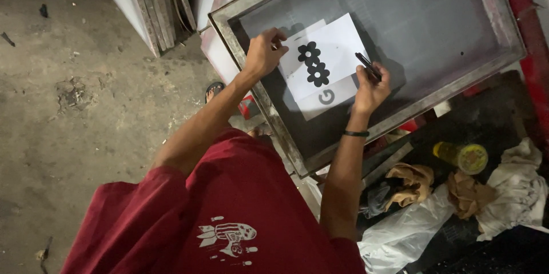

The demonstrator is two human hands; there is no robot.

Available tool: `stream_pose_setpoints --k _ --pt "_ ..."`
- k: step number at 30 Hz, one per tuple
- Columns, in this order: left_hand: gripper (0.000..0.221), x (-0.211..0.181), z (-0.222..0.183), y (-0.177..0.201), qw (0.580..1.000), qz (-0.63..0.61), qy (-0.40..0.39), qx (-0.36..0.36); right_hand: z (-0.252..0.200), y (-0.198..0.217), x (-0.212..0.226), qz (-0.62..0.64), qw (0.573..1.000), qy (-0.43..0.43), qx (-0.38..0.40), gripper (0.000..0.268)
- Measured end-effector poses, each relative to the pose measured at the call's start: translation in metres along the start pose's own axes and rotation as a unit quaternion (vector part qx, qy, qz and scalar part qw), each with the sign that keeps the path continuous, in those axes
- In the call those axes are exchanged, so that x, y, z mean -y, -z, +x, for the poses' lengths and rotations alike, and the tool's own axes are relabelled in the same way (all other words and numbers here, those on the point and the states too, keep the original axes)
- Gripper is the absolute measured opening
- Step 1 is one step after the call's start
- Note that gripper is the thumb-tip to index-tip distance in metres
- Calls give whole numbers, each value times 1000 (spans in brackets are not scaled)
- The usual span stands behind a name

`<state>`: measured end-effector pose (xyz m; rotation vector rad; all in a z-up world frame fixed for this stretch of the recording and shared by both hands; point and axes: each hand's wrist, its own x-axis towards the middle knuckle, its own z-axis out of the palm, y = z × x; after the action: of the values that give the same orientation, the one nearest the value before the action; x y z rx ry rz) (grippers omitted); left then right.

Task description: The person aligns a printed design on a screen printing frame and marks the frame with a pen for registration.

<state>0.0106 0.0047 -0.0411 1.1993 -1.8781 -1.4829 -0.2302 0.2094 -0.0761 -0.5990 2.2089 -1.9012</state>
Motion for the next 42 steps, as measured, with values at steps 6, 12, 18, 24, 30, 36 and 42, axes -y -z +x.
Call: stream_pose_setpoints --k 6,12,18,24,30,36,42 --pt "28 5 -2 2 996 80 -30 4 0 0 1 -11 1000 -4 8 43" --pt "28 6 -5 -1 993 108 -43 0 -2 0 0 -9 1000 23 6 44" --pt "27 12 -4 -3 992 119 -38 3 -3 1 -1 -5 1000 10 8 45" --pt "26 6 -7 -2 991 129 -38 -1 -3 0 0 4 1000 2 -2 44" --pt "28 9 -8 -1 990 129 -51 20 -5 1 -1 -16 1000 3 0 46" --pt "29 10 -8 -1 988 133 -70 17 -10 -2 10 -36 999 -2 -2 51" --pt "26 4 -9 1 984 158 -80 19 -9 2 5 -58 998 16 -4 50"
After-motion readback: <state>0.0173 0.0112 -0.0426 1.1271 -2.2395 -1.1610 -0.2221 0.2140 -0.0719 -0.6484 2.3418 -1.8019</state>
